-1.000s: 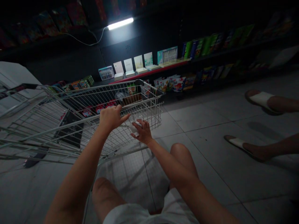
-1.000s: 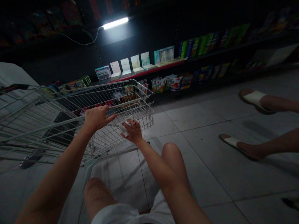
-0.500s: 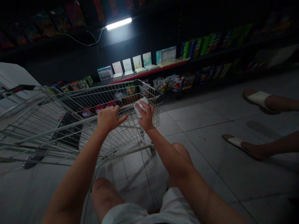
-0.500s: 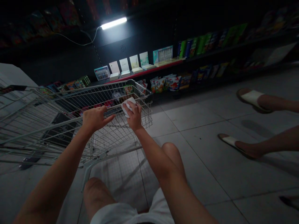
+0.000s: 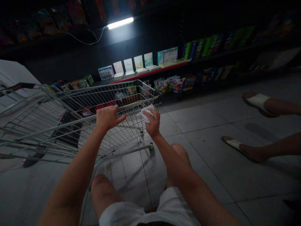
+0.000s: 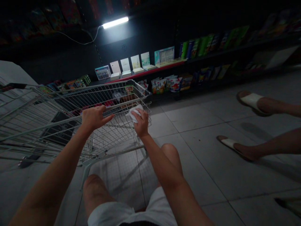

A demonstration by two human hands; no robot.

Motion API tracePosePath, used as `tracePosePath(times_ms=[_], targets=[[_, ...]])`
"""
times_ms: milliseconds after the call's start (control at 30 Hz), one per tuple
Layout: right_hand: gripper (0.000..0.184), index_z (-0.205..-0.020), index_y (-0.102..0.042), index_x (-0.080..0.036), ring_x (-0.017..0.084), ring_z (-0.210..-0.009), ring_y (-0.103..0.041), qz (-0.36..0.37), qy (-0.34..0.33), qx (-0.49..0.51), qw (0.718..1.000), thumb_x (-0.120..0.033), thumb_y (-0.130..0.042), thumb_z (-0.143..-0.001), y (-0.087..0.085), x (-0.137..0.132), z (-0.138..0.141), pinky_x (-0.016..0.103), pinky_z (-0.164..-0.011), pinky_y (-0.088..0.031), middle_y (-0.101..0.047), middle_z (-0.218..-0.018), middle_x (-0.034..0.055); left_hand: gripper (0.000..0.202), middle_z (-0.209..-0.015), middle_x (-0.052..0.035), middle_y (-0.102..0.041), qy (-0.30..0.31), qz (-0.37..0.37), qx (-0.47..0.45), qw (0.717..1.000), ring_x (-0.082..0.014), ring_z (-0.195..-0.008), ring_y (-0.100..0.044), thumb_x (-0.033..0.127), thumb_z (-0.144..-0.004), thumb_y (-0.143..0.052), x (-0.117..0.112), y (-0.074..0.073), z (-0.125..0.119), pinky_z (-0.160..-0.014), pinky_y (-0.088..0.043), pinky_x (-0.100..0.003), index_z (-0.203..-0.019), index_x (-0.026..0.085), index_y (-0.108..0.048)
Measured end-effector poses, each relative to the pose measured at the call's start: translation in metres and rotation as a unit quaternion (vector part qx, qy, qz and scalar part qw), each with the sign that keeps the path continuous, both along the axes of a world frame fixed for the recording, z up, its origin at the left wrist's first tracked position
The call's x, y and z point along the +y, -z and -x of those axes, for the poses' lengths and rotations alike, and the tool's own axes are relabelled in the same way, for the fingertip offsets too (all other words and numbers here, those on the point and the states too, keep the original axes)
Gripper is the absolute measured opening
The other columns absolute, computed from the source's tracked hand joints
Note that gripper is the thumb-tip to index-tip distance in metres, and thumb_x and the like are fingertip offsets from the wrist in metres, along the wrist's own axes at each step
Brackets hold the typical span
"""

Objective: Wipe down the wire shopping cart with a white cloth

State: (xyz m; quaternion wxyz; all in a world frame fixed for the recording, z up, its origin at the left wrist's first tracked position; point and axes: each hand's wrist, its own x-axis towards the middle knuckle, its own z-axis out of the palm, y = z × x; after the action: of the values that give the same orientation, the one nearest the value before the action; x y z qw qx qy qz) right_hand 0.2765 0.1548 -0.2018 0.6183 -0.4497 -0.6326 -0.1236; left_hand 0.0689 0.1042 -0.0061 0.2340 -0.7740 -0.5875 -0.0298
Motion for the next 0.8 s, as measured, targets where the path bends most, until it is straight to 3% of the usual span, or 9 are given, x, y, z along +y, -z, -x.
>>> tracePosePath(times_ms=[67,133,200,333,433,500,567,733,800], targets=[[0.044,-0.124,-0.067,-0.027,0.023,-0.124,-0.048,-0.015,-0.008,-0.011,1.0,-0.011,-0.049,-0.087,-0.024,0.01,0.003,0.043,-0.11,-0.039,-0.056,-0.132,0.0072,0.064,-0.095,-0.0094,-0.073,-0.001,-0.001,0.002,1.0,-0.0279,-0.083,-0.067,0.076,-0.085,-0.034,0.0,0.0,0.0,-0.063,-0.035,-0.032,-0.104,0.022,-0.063],[0.047,-0.126,-0.066,-0.027,0.023,-0.126,-0.047,-0.014,-0.019,-0.022,0.999,-0.01,-0.049,-0.085,-0.023,0.017,0.007,0.043,-0.111,-0.038,-0.055,-0.135,0.0071,0.063,-0.095,-0.0086,-0.073,-0.005,-0.003,0.003,1.0,-0.0269,-0.083,-0.067,0.076,-0.085,-0.035,0.0,0.0,0.0,-0.062,-0.035,-0.032,-0.104,0.022,-0.063],[0.048,-0.126,-0.066,-0.026,0.024,-0.125,-0.048,0.004,-0.022,-0.019,1.0,-0.011,-0.05,-0.083,-0.001,0.018,0.011,0.046,-0.11,-0.039,-0.056,-0.133,0.0082,0.064,-0.094,-0.0082,-0.074,-0.007,-0.006,0.003,1.0,-0.0263,-0.082,-0.068,0.077,-0.084,-0.035,0.001,0.0,0.001,-0.062,-0.035,-0.032,-0.103,0.023,-0.062],[0.044,-0.122,-0.068,-0.023,0.025,-0.118,-0.051,0.07,-0.011,0.001,0.997,-0.016,-0.052,-0.081,0.061,0.01,0.011,0.048,-0.105,-0.042,-0.059,-0.124,0.0092,0.065,-0.093,-0.0091,-0.074,-0.01,-0.006,0.0,1.0,-0.0265,-0.084,-0.067,0.078,-0.084,-0.036,0.003,0.001,0.001,-0.064,-0.036,-0.032,-0.104,0.023,-0.063],[0.045,-0.119,-0.07,-0.022,0.024,-0.113,-0.052,0.108,-0.014,0.013,0.994,-0.013,-0.05,-0.079,0.077,0.004,0.007,0.044,-0.102,-0.045,-0.059,-0.117,0.0102,0.065,-0.095,-0.0107,-0.074,-0.007,0.004,-0.004,1.0,-0.0267,-0.086,-0.067,0.076,-0.084,-0.036,0.002,0.001,0.001,-0.066,-0.037,-0.033,-0.106,0.022,-0.064],[0.045,-0.114,-0.072,-0.02,0.024,-0.109,-0.053,0.129,-0.02,0.014,0.991,-0.01,-0.051,-0.076,0.069,0.002,0.002,0.042,-0.1,-0.046,-0.059,-0.11,0.0106,0.065,-0.097,-0.0116,-0.073,-0.005,0.002,-0.012,1.0,-0.0272,-0.087,-0.067,0.076,-0.084,-0.037,0.002,0.001,0.002,-0.067,-0.038,-0.033,-0.107,0.021,-0.065],[0.043,-0.109,-0.074,-0.02,0.024,-0.106,-0.054,0.132,-0.024,0.013,0.991,-0.009,-0.052,-0.073,0.051,0.001,-0.005,0.041,-0.098,-0.047,-0.058,-0.106,0.0102,0.065,-0.098,-0.0119,-0.073,-0.006,-0.001,-0.019,1.0,-0.0276,-0.087,-0.067,0.075,-0.084,-0.038,0.001,0.002,0.002,-0.068,-0.038,-0.033,-0.108,0.021,-0.065],[0.045,-0.117,-0.069,-0.021,0.024,-0.115,-0.05,0.021,0.003,0.08,0.997,-0.01,-0.051,-0.078,-0.006,0.008,-0.018,0.041,-0.105,-0.043,-0.053,-0.117,0.0102,0.066,-0.095,-0.0119,-0.073,0.001,-0.005,-0.02,1.0,-0.0284,-0.086,-0.067,0.077,-0.083,-0.038,0.001,0.005,0.006,-0.066,-0.038,-0.034,-0.107,0.021,-0.065],[0.045,-0.12,-0.068,-0.022,0.024,-0.115,-0.049,0.004,0.005,0.084,0.996,-0.011,-0.051,-0.079,-0.019,0.018,-0.016,0.043,-0.105,-0.042,-0.052,-0.118,0.0098,0.065,-0.095,-0.0112,-0.073,0.003,-0.014,-0.019,1.0,-0.028,-0.085,-0.067,0.077,-0.083,-0.038,0.001,0.006,0.007,-0.066,-0.037,-0.033,-0.106,0.022,-0.064]])
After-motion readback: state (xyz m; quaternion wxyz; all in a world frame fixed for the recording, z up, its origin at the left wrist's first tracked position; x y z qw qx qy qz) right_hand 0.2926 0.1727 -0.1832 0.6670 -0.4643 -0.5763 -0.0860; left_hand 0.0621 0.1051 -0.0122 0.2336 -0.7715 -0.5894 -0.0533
